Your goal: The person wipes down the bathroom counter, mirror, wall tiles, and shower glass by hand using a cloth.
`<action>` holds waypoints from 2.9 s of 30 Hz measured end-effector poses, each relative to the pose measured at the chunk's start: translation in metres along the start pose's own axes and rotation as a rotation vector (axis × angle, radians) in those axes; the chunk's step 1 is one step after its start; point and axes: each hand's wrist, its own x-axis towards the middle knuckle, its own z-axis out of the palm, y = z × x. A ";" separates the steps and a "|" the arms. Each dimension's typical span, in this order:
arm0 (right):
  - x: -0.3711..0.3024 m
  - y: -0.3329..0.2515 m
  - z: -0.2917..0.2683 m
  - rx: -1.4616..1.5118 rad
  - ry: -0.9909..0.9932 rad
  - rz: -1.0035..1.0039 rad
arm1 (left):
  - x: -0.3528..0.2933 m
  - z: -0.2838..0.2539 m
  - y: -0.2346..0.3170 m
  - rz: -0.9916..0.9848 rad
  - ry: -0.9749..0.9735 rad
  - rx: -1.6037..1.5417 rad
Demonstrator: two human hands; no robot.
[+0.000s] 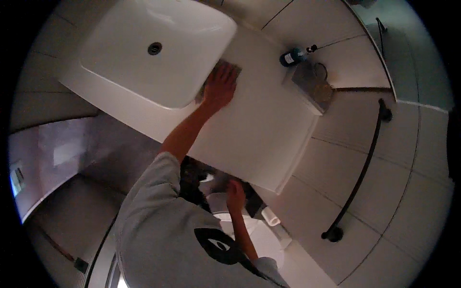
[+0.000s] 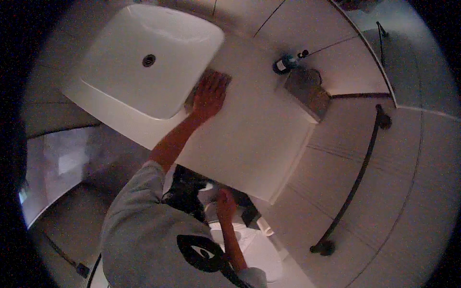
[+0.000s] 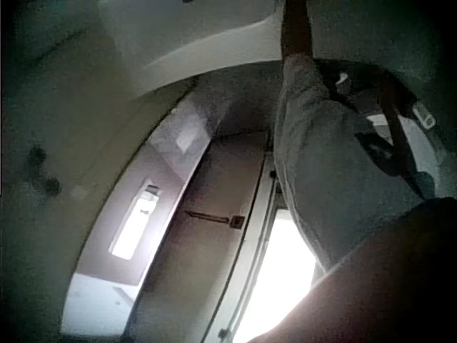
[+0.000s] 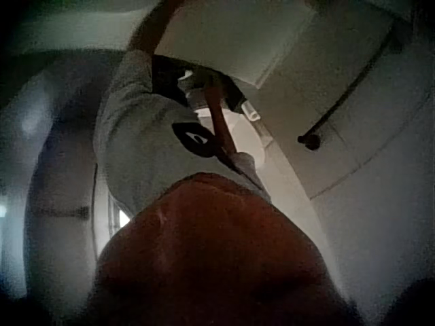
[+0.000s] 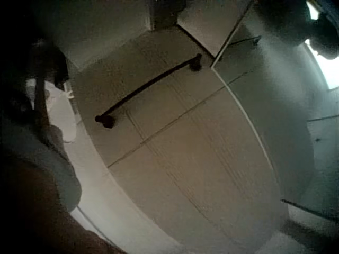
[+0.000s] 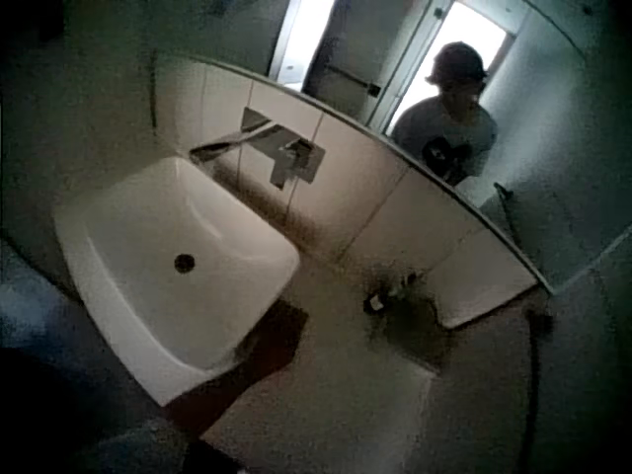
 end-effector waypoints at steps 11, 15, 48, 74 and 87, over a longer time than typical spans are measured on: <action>0.035 -0.044 0.018 -0.154 -0.055 -0.174 | -0.090 -0.029 0.080 0.152 -0.156 -0.269; 0.033 -0.027 0.013 -0.155 -0.246 -0.265 | -0.112 -0.055 0.082 0.320 -0.196 -0.406; 0.013 0.001 -0.021 0.154 -0.316 0.255 | -0.046 -0.046 0.141 0.370 -0.373 -0.339; -0.099 0.071 -0.015 -0.187 -0.470 -0.003 | -0.201 -0.076 0.055 0.073 -0.151 -0.160; -0.065 -0.004 0.117 -0.216 -0.351 -0.048 | -0.202 -0.138 -0.321 -0.301 -0.027 0.161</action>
